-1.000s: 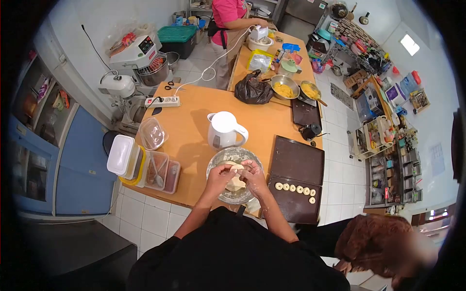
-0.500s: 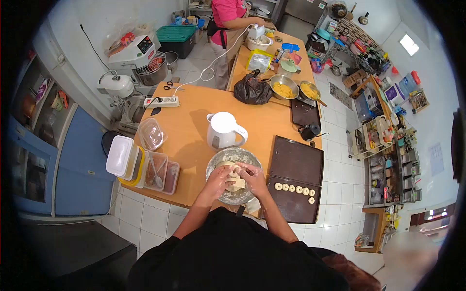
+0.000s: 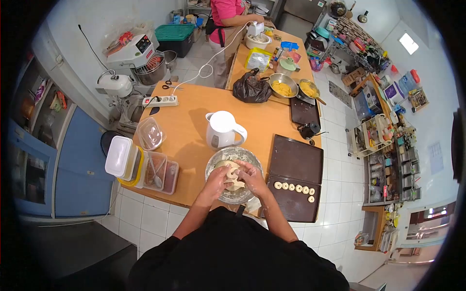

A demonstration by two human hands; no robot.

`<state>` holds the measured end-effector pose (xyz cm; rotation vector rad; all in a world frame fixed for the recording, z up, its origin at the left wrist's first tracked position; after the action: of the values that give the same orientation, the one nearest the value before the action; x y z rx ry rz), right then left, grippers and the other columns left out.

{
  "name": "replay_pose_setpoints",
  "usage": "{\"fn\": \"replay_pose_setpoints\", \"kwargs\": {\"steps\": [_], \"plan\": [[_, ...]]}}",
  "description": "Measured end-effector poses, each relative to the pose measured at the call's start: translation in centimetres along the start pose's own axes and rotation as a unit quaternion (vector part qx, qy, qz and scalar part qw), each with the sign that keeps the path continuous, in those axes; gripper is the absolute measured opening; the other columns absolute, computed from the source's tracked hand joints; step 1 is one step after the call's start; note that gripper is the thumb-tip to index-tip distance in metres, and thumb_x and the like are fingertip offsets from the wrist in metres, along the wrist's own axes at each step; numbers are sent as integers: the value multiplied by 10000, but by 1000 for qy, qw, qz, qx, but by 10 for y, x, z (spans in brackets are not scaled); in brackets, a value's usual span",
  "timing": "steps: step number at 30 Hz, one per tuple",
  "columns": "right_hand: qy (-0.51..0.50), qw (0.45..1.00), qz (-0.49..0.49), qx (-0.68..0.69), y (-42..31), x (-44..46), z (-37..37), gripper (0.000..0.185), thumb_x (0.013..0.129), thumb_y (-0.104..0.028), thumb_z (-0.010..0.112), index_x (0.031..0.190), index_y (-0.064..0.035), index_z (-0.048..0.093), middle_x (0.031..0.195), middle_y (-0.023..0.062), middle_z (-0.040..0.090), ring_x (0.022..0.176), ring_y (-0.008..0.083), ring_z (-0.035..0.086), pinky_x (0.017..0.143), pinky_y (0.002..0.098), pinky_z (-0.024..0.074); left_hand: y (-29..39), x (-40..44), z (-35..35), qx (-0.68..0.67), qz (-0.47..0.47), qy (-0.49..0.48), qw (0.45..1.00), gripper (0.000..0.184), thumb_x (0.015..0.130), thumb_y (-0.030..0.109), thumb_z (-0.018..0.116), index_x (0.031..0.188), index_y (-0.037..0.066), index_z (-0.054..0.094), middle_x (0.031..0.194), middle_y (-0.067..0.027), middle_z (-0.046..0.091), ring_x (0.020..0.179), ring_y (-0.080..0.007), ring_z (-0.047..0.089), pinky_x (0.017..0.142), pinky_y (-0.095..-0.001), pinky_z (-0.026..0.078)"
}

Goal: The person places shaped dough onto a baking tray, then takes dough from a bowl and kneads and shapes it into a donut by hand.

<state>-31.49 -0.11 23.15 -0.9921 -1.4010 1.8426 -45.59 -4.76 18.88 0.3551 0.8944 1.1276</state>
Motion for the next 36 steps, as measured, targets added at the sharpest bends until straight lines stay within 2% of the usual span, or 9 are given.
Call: {"fn": "replay_pose_setpoints", "kwargs": {"steps": [2, 8, 10, 11, 17, 19, 25, 28, 36], "plan": [[3, 989, 58, 139, 16, 3, -5, 364, 965, -104, 608, 1321, -45, 566, 983, 26, 664, 851, 93, 594, 751, 248, 485, 0, 0, 1, 10, -2, 8, 1000, 331, 1007, 357, 535, 1200, 93, 589, 1079, -38, 670, 980, -155, 654, 766, -314, 543], [25, 972, 78, 219, 24, 2, -9, 270, 971, -139, 610, 1233, -78, 584, 1062, 36, 648, 897, 96, 598, 755, 253, 481, 0, 1, 3, 24, 6, -2, 1000, 235, 983, 268, 600, 1136, 90, 599, 1033, -33, 663, 929, -139, 656, 745, -301, 546], [27, 971, 80, 223, 15, -2, -6, 270, 967, -129, 613, 1230, -84, 577, 1064, 39, 649, 893, 96, 597, 757, 261, 479, -3, 5, -2, 66, 41, 10, 997, 139, 951, 238, 656, 989, 106, 638, 914, 28, 662, 815, -50, 612, 684, -221, 474], [29, 970, 82, 225, 11, -3, -4, 272, 962, -120, 616, 1228, -91, 569, 1066, 41, 649, 889, 97, 596, 758, 268, 477, -6, 7, -4, 66, 40, 10, 997, 139, 951, 238, 656, 989, 106, 638, 914, 28, 662, 815, -50, 612, 684, -221, 474], [49, 994, 48, 87, 26, -1, -12, 321, 906, -56, 638, 1217, -75, 557, 1004, 31, 666, 859, 86, 584, 741, 250, 452, -8, 8, -4, 83, 78, 40, 993, 134, 935, 200, 681, 951, 72, 643, 892, 15, 644, 795, -56, 598, 704, -226, 489], [58, 995, 30, 75, 24, -1, -12, 322, 896, -48, 638, 1209, -67, 560, 984, 31, 669, 851, 83, 583, 737, 246, 448, -8, 10, -5, 106, 80, 28, 991, 165, 936, 150, 669, 1023, 19, 621, 969, -39, 646, 873, -106, 634, 763, -270, 536], [59, 996, 14, 72, 27, 1, -17, 290, 882, -34, 638, 1165, -53, 575, 952, 34, 669, 829, 86, 581, 735, 245, 444, 4, 2, 8, 174, 112, 18, 978, 281, 930, 138, 678, 1139, -42, 624, 986, -73, 672, 853, -106, 633, 761, -265, 526], [59, 996, 2, 61, 27, 0, -17, 280, 890, -39, 650, 1158, -55, 574, 949, 31, 665, 831, 89, 582, 747, 250, 451, 2, 8, 1, 209, 121, 25, 970, 253, 923, 143, 688, 1097, -40, 667, 930, -51, 686, 786, -80, 614, 698, -226, 506], [75, 997, -3, 13, 32, -9, -21, 314, 894, -20, 643, 1190, -65, 549, 968, 7, 637, 876, 84, 595, 756, 245, 483, -7, 15, 1, 182, 92, 28, 978, 261, 927, 117, 674, 1130, -44, 642, 940, -67, 688, 829, -103, 645, 731, -247, 530]]}}
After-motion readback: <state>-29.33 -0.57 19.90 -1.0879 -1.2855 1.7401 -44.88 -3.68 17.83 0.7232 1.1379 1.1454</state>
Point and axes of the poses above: each hand's wrist, its own x-axis towards the middle knuckle, its own z-axis out of the palm, y = z × x, the point moved 4 cm from there along x, towards the middle knuckle
